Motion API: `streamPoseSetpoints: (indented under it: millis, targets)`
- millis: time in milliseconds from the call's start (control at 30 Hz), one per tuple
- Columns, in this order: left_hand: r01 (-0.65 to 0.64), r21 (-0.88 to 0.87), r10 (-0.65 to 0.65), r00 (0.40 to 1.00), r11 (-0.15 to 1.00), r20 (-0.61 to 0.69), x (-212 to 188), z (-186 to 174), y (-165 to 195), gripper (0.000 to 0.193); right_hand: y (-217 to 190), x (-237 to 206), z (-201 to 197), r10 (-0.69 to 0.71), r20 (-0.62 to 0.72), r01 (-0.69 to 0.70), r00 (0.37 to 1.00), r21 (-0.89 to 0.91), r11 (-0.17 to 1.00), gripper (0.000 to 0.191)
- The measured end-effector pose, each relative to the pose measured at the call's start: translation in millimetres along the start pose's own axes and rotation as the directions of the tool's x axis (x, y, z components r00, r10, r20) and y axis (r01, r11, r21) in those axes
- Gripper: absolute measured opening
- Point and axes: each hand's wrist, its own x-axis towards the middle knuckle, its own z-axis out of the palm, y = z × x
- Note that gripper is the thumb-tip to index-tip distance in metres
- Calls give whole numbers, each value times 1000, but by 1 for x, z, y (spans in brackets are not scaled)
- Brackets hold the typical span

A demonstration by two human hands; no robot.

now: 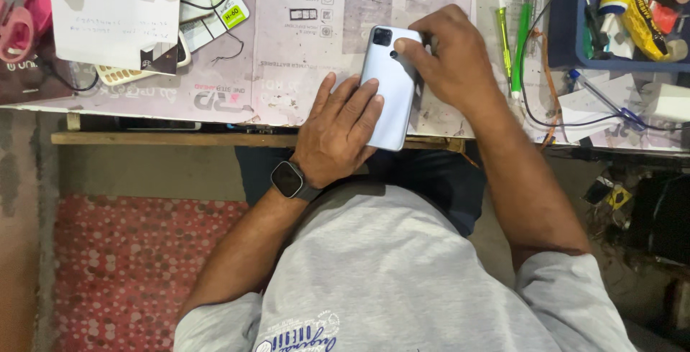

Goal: The person uses a green precision screwdriver to remove a screw from a disassembled smartphone, then uses a blue brush to clean the interior of the phone and the back cover. The person reassembles the phone by placing the back cover on and pressing the edges to secure it, then inserts a SIM card into the slot.

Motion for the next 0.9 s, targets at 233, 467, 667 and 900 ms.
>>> streamPoseSetpoints:
  millis: [233,467,667,900]
  targets:
    - [43,-53,-50,989,998,-142,-4,5,-1,68,-7,-9,-10,490,204,-530,848,354,770,71]
    - [58,5,-58,996,998,-67,7,-6,8,76,-17,-15,8,359,270,-441,893,683,583,90]
    - [250,-760,-513,849,600,-126,19,-14,7,81,-32,-19,-9,206,213,-289,955,828,480,70]
    - [108,-902,-338,903,-418,265,41,1,-7,70,-65,-21,-18,182,183,-252,966,825,505,60]
